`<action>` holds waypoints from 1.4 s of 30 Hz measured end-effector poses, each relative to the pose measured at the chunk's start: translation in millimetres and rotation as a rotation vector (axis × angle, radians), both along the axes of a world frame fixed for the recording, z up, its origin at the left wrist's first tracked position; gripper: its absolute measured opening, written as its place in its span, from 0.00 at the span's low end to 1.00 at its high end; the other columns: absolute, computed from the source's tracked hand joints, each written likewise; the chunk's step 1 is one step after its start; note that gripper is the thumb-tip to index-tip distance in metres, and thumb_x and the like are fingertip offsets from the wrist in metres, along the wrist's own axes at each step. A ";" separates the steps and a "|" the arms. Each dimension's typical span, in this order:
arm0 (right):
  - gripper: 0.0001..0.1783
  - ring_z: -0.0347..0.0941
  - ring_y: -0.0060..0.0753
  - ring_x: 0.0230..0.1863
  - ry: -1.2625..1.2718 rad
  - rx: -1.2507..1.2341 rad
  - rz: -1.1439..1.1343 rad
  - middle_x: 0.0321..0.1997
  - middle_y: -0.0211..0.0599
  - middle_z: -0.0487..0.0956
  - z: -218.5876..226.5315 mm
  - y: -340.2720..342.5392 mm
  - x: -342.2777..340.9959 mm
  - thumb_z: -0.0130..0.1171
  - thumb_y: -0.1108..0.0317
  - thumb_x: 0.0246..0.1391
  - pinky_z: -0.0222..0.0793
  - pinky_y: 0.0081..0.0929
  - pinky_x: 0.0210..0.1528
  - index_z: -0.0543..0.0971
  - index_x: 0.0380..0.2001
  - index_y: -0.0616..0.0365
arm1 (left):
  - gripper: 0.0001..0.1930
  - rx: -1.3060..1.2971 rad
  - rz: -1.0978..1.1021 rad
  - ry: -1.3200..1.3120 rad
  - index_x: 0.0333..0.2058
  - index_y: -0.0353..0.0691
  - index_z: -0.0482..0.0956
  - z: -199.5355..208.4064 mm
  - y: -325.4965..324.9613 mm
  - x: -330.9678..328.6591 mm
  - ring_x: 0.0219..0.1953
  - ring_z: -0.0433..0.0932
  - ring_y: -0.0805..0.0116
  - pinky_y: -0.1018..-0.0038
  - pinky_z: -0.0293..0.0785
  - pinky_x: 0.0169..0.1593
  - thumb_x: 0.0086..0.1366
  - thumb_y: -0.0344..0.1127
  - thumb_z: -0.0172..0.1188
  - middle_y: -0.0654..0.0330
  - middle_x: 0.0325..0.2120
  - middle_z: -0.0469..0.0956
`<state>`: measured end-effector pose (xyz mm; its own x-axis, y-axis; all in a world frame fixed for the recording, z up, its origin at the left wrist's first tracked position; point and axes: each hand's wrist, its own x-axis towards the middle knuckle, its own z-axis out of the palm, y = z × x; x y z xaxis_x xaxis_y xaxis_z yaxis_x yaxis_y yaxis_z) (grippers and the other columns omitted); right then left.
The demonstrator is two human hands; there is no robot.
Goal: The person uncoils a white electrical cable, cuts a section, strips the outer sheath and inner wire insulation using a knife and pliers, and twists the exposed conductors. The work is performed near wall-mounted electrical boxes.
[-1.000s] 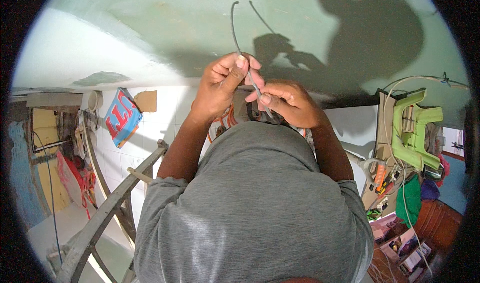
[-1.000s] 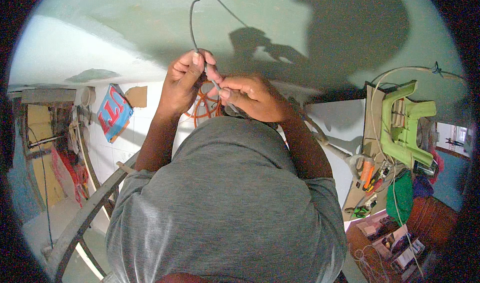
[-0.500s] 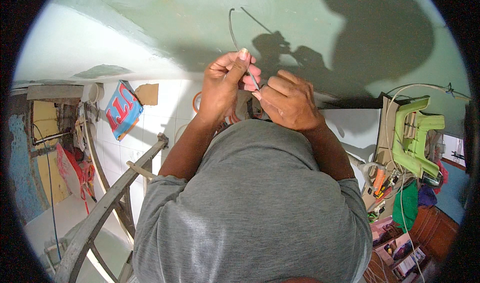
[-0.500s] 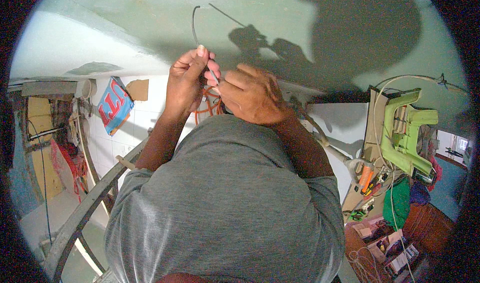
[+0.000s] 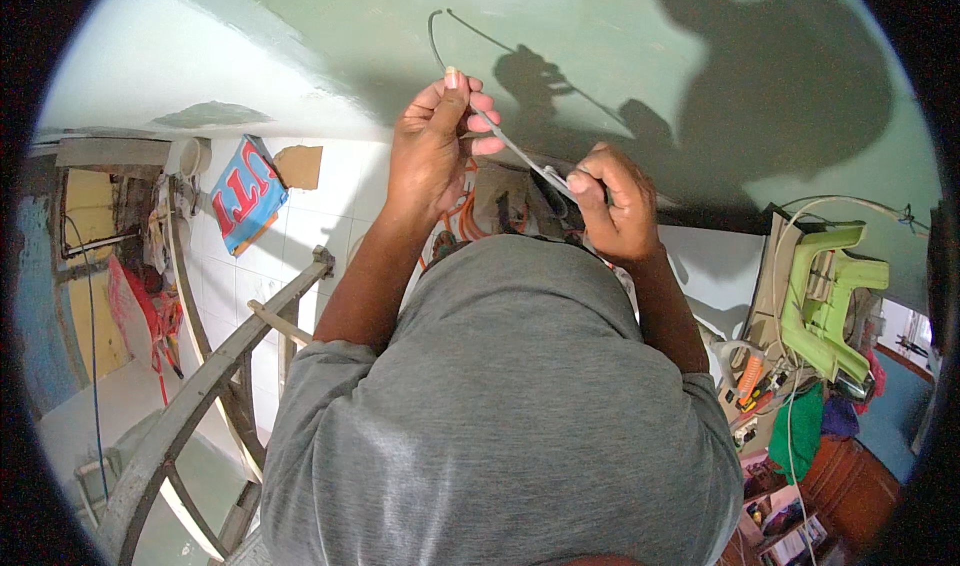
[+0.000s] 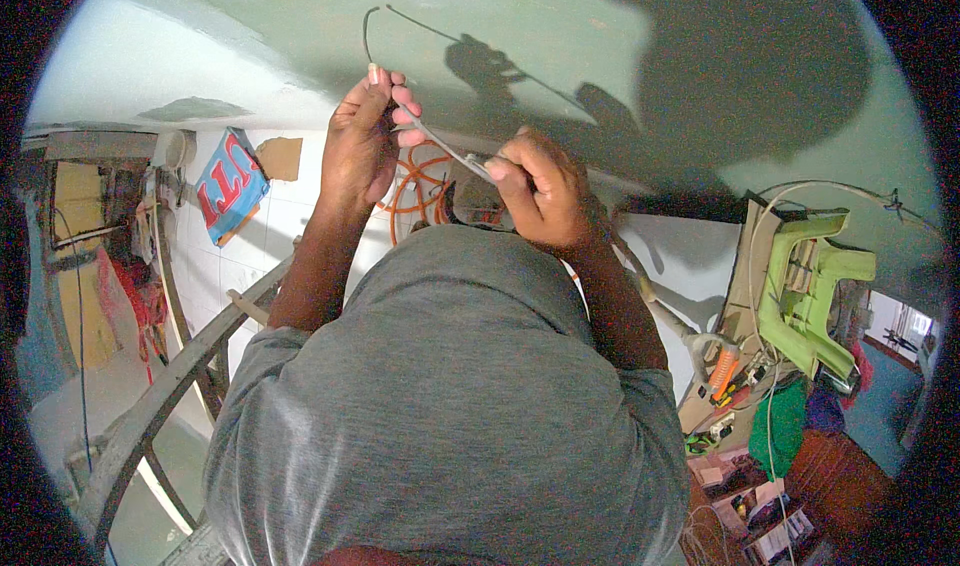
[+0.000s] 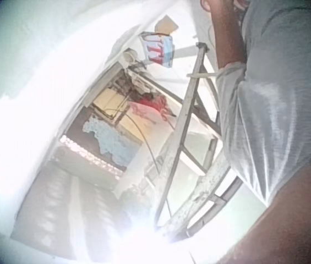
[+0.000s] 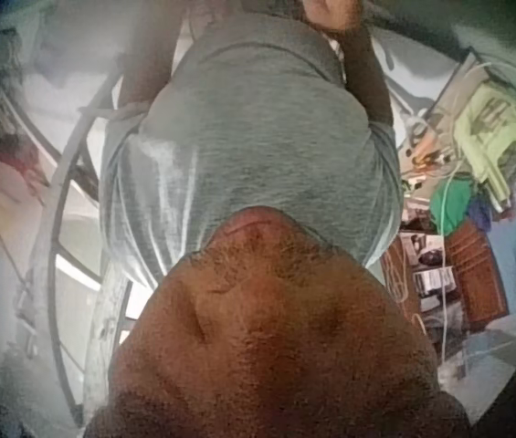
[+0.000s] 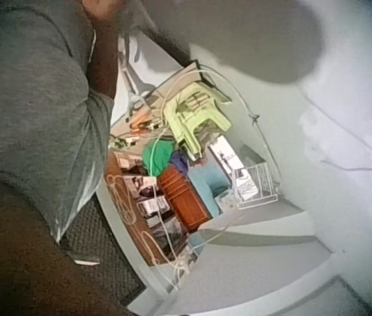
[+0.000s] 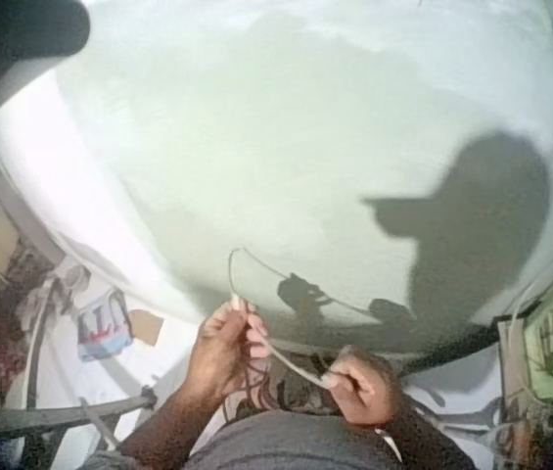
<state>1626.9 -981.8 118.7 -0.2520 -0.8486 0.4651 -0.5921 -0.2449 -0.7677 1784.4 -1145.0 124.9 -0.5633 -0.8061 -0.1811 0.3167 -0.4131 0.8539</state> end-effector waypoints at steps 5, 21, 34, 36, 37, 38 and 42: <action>0.04 0.70 0.40 0.28 0.022 0.111 0.003 0.26 0.39 0.72 11.2 25.5 -14.7 0.57 0.71 0.58 0.67 0.35 0.33 0.75 0.32 0.60 | 0.13 -0.064 0.194 -0.015 0.42 0.42 0.75 0.5 -35.8 23.2 0.30 0.76 0.81 0.81 0.77 0.30 0.74 0.45 0.52 0.67 0.29 0.77; 0.12 0.75 0.40 0.34 -0.071 0.230 0.395 0.29 0.41 0.77 17.7 -19.4 15.0 0.55 0.63 0.64 0.69 0.34 0.38 0.78 0.36 0.62 | 0.19 -0.182 -0.285 -0.013 0.47 0.36 0.75 12.9 10.4 22.8 0.32 0.81 0.71 0.74 0.81 0.34 0.73 0.49 0.54 0.61 0.31 0.80; 0.12 0.76 0.46 0.36 0.312 0.081 0.268 0.36 0.41 0.74 4.4 -21.5 25.2 0.57 0.60 0.63 0.73 0.38 0.36 0.75 0.33 0.58 | 0.10 -0.056 -0.183 0.065 0.39 0.36 0.78 -10.2 25.6 26.6 0.32 0.80 0.71 0.75 0.80 0.34 0.69 0.37 0.62 0.58 0.32 0.81; 0.11 0.76 0.45 0.36 0.507 0.185 0.183 0.35 0.42 0.73 10.7 -18.9 25.6 0.57 0.61 0.63 0.74 0.37 0.34 0.75 0.33 0.57 | 0.08 -0.010 -0.126 0.088 0.38 0.35 0.80 -8.3 23.2 20.5 0.32 0.80 0.73 0.77 0.81 0.34 0.70 0.35 0.60 0.58 0.32 0.82; 0.11 0.76 0.44 0.35 0.490 0.127 0.161 0.35 0.42 0.73 17.2 -22.4 19.2 0.57 0.61 0.63 0.73 0.37 0.34 0.75 0.34 0.58 | 0.09 -0.035 -0.082 0.088 0.38 0.36 0.80 -10.8 16.6 18.0 0.31 0.80 0.73 0.77 0.81 0.32 0.70 0.36 0.60 0.58 0.32 0.82; 0.11 0.76 0.43 0.35 0.452 0.089 0.139 0.36 0.41 0.73 14.4 -20.3 20.6 0.57 0.62 0.63 0.73 0.36 0.35 0.74 0.34 0.58 | 0.09 -0.039 -0.044 0.071 0.38 0.36 0.80 -11.7 15.6 18.8 0.30 0.80 0.74 0.77 0.81 0.31 0.70 0.37 0.60 0.58 0.31 0.82; 0.13 0.74 0.33 0.35 -0.016 0.140 0.221 0.37 0.38 0.74 9.5 -19.6 25.8 0.56 0.61 0.66 0.71 0.32 0.37 0.74 0.35 0.61 | 0.09 -0.062 -0.098 0.072 0.38 0.37 0.80 0.3 14.3 19.7 0.29 0.80 0.74 0.77 0.81 0.32 0.70 0.38 0.60 0.59 0.30 0.82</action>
<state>1652.6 -1001.4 128.2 -0.0598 -0.9396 0.3370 -0.5231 -0.2580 -0.8123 1804.1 -1130.7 125.2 -0.6500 -0.7547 -0.0892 0.3386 -0.3926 0.8551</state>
